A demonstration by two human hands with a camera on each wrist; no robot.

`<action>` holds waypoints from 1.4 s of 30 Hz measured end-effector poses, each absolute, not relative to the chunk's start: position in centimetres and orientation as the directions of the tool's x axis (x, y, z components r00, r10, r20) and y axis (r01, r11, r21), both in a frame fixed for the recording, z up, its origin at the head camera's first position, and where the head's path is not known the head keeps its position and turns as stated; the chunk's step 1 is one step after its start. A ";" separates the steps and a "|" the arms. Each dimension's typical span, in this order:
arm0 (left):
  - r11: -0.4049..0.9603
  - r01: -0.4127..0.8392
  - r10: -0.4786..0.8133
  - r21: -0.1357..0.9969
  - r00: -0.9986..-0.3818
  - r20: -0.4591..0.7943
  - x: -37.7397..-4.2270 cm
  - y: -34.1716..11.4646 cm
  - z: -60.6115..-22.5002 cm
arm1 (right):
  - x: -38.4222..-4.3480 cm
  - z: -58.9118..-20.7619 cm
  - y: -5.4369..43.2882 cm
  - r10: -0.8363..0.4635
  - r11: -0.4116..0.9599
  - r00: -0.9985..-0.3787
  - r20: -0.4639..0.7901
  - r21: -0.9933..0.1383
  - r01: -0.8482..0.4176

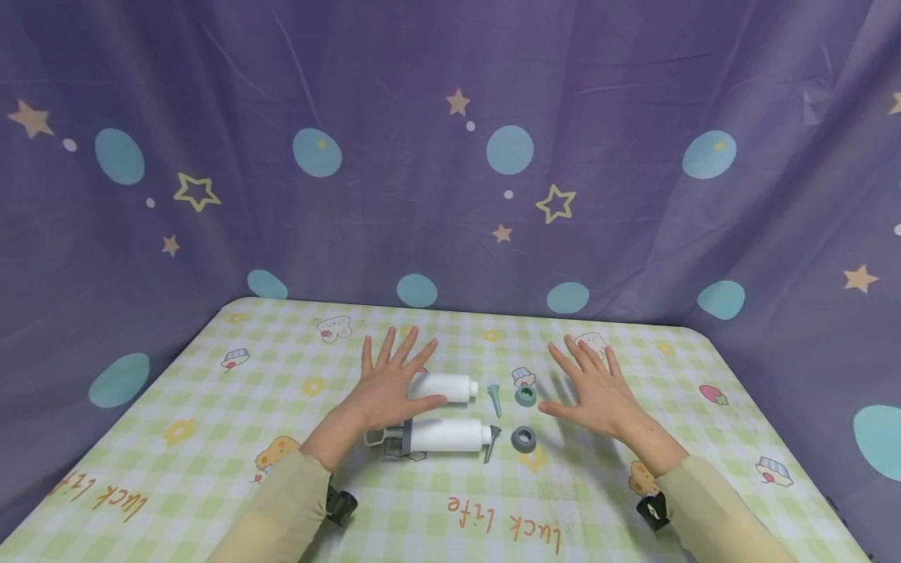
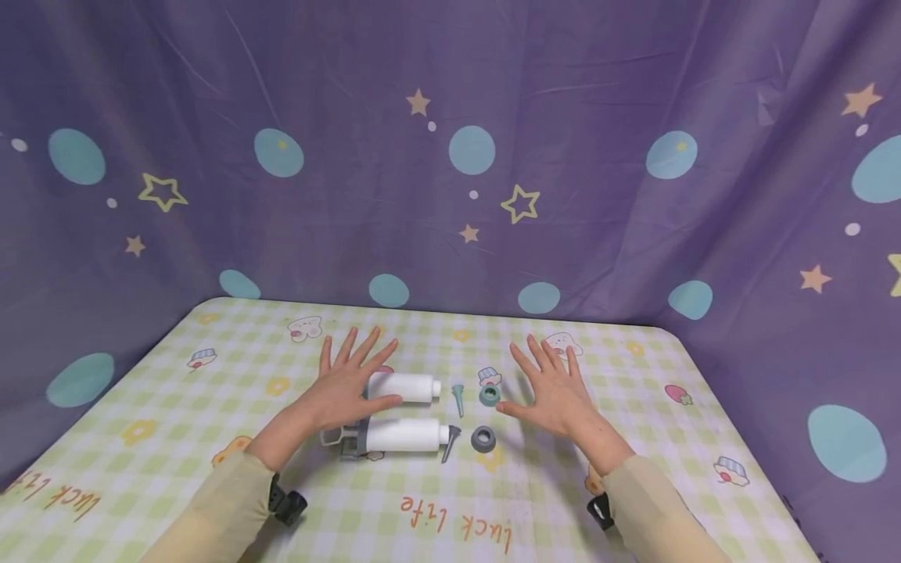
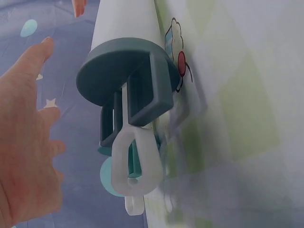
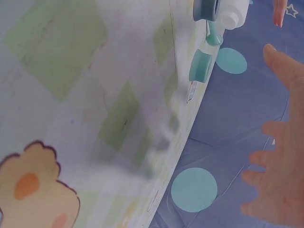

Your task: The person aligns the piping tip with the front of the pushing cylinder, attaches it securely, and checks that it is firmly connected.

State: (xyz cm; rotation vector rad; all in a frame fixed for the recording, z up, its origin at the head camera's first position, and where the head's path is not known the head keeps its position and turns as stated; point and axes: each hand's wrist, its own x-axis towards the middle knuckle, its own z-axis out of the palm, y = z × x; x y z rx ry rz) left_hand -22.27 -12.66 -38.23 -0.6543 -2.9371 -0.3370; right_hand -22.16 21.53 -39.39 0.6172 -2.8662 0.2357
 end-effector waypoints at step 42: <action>0.766 0.616 0.560 0.185 -0.780 0.279 -20.6 -6.2 -39.5 | -20.4 -40.9 18.2 -0.474 0.813 -0.838 0.272 -0.230 -0.535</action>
